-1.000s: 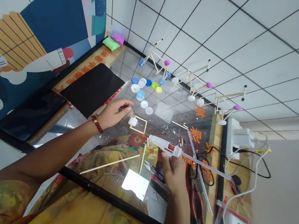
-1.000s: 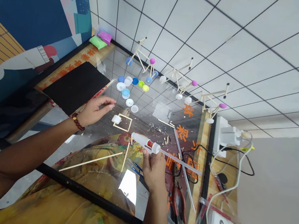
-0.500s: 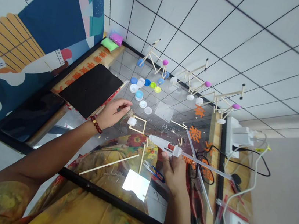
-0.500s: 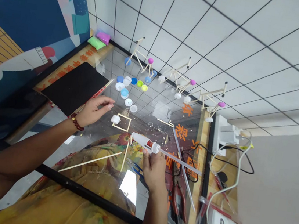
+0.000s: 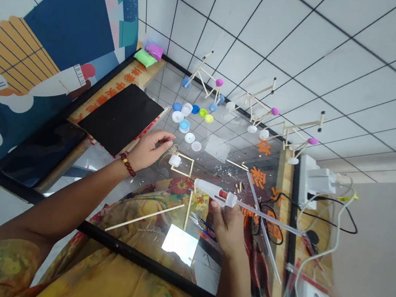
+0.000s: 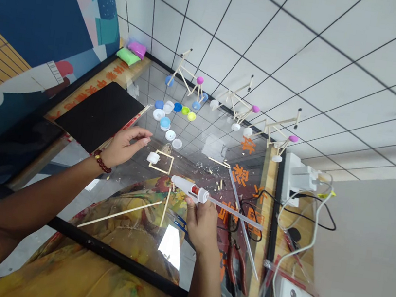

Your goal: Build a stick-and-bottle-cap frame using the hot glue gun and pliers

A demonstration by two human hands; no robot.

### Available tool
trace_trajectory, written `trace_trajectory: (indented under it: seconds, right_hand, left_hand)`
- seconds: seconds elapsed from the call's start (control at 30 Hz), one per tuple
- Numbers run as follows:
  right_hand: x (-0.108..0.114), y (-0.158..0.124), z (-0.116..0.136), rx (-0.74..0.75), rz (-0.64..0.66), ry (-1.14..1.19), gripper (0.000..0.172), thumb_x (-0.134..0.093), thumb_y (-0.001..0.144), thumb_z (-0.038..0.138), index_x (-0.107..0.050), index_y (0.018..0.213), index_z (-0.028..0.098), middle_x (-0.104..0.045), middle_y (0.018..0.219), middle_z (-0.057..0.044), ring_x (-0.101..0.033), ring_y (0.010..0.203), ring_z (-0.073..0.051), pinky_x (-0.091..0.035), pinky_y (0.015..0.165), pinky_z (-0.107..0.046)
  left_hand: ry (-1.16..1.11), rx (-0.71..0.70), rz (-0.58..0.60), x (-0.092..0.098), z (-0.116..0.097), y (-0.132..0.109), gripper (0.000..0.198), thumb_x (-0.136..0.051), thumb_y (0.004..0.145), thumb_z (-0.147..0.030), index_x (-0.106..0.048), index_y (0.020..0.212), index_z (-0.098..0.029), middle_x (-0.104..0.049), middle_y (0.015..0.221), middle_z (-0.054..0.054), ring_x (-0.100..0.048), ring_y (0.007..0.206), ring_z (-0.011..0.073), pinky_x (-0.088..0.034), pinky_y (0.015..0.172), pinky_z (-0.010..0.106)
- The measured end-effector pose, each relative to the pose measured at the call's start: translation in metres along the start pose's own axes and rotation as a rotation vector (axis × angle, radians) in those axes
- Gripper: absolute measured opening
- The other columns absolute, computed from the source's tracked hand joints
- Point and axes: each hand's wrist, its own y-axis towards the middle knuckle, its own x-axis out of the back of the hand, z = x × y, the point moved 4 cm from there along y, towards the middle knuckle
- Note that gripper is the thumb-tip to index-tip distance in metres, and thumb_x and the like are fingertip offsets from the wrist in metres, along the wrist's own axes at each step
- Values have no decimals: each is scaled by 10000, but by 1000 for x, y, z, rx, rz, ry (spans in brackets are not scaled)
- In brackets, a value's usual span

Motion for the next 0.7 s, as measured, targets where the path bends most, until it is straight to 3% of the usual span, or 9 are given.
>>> trace_trajectory:
  seconds: [0.33, 0.7]
  right_hand:
    - [0, -2, -8, -55, -38, 58, 360, -460, 940, 471, -606, 1065, 166, -698, 939, -128, -654, 848, -287, -507, 741, -422]
    - [2, -4, -10, -33, 13, 106, 337, -492, 932, 468, -623, 1042, 178, -704, 907, -96, -653, 855, -278, -506, 758, -410]
  left_hand:
    - [-1, -1, 3, 0, -1, 0, 205, -578, 903, -289, -662, 1051, -175, -707, 1017, 59, -659, 919, 161, -533, 845, 295]
    - [-12, 19, 7, 1, 0, 0, 216, -578, 903, -300, -666, 1053, -174, -705, 1026, 65, -654, 923, 164, -530, 847, 299]
